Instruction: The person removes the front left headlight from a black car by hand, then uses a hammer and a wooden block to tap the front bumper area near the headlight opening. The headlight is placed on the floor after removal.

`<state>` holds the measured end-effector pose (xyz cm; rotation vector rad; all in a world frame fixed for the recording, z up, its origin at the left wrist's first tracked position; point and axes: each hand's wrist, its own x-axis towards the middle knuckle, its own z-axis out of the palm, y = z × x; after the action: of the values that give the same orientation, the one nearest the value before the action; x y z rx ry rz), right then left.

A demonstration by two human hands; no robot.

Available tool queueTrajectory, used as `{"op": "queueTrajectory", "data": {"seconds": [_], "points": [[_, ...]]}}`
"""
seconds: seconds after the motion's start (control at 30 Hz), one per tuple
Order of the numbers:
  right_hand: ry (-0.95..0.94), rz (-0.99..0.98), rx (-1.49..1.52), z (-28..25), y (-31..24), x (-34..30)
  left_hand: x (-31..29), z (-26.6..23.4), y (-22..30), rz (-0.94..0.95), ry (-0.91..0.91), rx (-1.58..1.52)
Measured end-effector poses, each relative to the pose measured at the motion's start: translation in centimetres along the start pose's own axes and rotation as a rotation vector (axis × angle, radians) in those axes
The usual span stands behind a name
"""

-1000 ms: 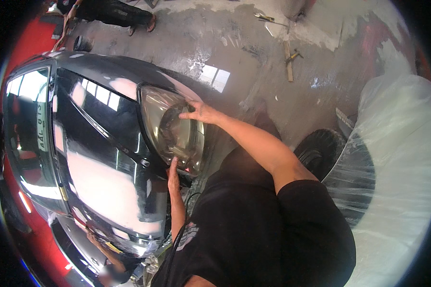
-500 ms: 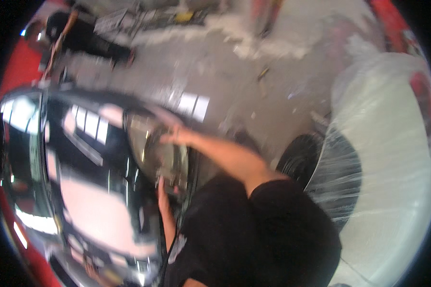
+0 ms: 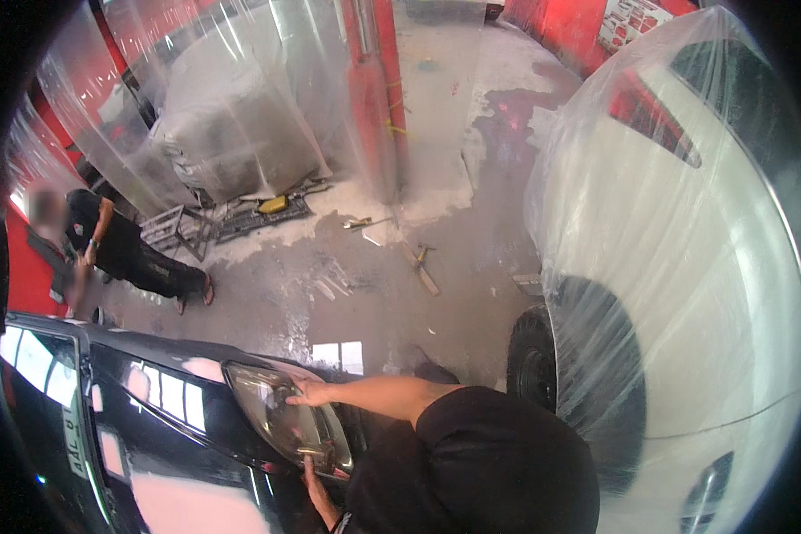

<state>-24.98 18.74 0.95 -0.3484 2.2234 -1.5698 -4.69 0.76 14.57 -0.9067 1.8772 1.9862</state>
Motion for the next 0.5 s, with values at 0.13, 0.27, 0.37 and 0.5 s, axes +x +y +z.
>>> {"op": "queueTrajectory", "data": {"seconds": [0.13, 0.27, 0.37, 0.5], "points": [[0.105, -0.183, -0.095, 1.5, 2.5, 2.6, -0.5, 1.0, 0.7, 0.012, -0.087, -0.086], [0.096, -0.108, -0.116, 1.2, 1.8, 1.7, -1.6, 1.3, 0.4, 0.107, -0.097, -0.068], [0.109, -0.123, 0.003, 0.3, -0.9, -1.3, -1.3, 0.4, -0.2, 0.085, -0.143, -0.034], [0.101, 0.015, 0.029, 0.1, -3.2, -2.9, 0.7, -1.0, -1.8, 0.041, -0.269, -0.177]]}}
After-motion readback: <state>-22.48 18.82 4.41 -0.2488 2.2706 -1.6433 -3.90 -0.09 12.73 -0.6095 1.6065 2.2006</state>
